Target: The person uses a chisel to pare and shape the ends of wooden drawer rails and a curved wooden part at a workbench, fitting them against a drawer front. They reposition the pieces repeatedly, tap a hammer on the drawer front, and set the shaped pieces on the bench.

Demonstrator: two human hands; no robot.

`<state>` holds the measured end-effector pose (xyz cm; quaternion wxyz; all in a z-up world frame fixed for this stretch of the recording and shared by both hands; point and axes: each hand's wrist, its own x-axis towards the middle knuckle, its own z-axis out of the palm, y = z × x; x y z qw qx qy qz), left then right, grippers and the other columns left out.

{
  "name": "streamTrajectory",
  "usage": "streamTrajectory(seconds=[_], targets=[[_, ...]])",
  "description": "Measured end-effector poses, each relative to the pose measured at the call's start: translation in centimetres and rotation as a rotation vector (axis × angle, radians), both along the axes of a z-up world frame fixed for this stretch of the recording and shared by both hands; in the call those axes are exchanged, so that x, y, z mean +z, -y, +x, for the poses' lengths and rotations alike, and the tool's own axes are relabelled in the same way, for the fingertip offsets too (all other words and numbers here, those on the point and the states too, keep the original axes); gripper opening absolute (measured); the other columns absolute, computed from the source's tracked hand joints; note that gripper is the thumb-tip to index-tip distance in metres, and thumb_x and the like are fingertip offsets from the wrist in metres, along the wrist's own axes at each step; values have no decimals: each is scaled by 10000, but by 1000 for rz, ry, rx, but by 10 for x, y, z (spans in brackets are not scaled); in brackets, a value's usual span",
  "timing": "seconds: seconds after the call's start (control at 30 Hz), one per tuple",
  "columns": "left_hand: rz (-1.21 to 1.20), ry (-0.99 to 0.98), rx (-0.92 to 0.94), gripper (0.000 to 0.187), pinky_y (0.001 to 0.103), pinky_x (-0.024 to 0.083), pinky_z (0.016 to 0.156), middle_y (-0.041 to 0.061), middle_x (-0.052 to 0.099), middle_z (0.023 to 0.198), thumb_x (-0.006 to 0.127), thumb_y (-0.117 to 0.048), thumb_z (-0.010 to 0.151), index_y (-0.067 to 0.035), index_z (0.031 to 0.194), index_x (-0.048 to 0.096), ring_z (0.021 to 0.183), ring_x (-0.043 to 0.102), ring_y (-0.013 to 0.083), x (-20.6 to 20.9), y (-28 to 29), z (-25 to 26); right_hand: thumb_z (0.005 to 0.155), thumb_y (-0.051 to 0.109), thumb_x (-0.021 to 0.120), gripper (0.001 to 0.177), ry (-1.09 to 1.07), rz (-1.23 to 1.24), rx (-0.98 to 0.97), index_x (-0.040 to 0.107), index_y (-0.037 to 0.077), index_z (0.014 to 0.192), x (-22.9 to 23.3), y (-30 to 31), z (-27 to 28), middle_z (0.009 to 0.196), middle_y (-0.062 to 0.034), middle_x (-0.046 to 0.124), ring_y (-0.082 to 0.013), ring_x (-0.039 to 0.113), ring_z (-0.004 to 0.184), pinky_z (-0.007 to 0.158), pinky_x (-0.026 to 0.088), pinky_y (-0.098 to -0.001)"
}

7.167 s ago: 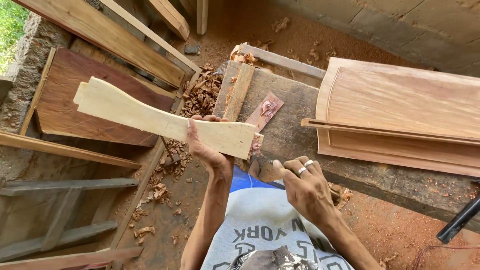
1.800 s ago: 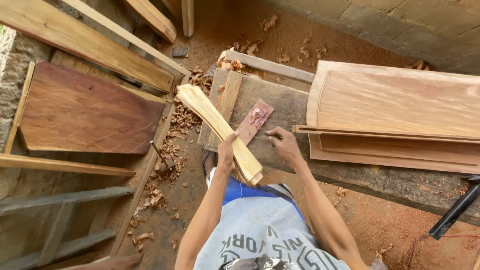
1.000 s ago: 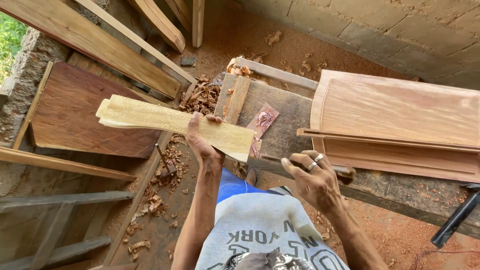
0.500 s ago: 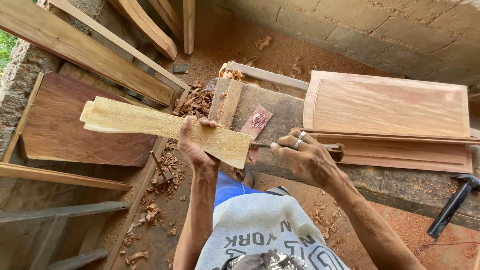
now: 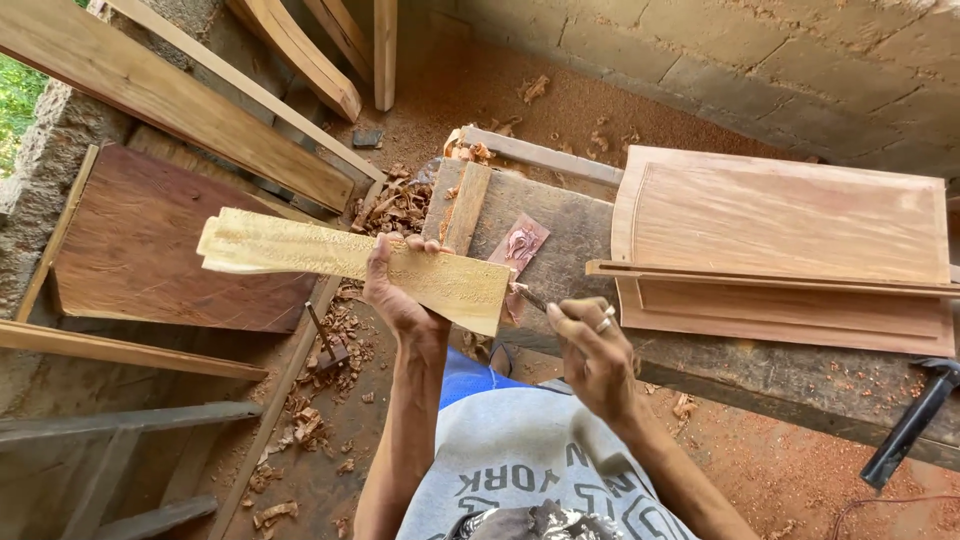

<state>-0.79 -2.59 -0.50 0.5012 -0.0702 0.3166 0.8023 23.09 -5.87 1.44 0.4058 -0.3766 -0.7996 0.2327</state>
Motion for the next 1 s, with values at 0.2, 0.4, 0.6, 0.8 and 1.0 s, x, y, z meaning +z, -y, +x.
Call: streamTrajectory(seconds=[0.2, 0.4, 0.6, 0.8, 1.0], targets=[[-53, -72, 27, 268, 439, 574, 779, 69, 642, 834, 670, -316, 941, -102, 1058, 558, 798, 667, 226, -12, 5, -3, 942, -6, 641, 190, 135, -72, 81, 698, 19, 1121, -13, 9, 38, 975, -116, 702, -177, 650, 815, 645, 575, -285], [-65, -111, 28, 259, 453, 591, 763, 63, 633, 824, 654, -320, 940, -105, 1054, 564, 773, 659, 221, 0, 1, 1, 931, -7, 648, 207, 131, -204, 101, 705, 27, 1126, 13, -11, 34, 973, -119, 710, -146, 663, 783, 614, 587, -248], [-8, -168, 44, 283, 454, 583, 797, 75, 641, 861, 674, -346, 967, -100, 1055, 566, 801, 655, 226, -11, 1, -3, 925, -30, 656, 235, 243, -161, 254, 735, 30, 1138, -5, -1, 31, 909, -99, 719, -150, 619, 750, 590, 534, -260], [-141, -515, -112, 504, 475, 616, 850, 108, 702, 917, 644, -546, 929, -130, 1187, 525, 882, 710, 261, 14, 24, -38, 905, 31, 670, 171, 37, -677, -12, 751, 64, 1052, -67, -3, 53, 876, -100, 779, -140, 620, 615, 507, 463, -264], [-68, -1164, -270, 706, 493, 589, 936, 205, 709, 1112, 773, -329, 962, -16, 1464, 389, 990, 729, 305, -9, -1, -74, 935, 75, 661, 159, 154, -536, -214, 706, 38, 1083, -143, -54, 26, 909, -157, 727, -273, 669, 812, 700, 523, -389]])
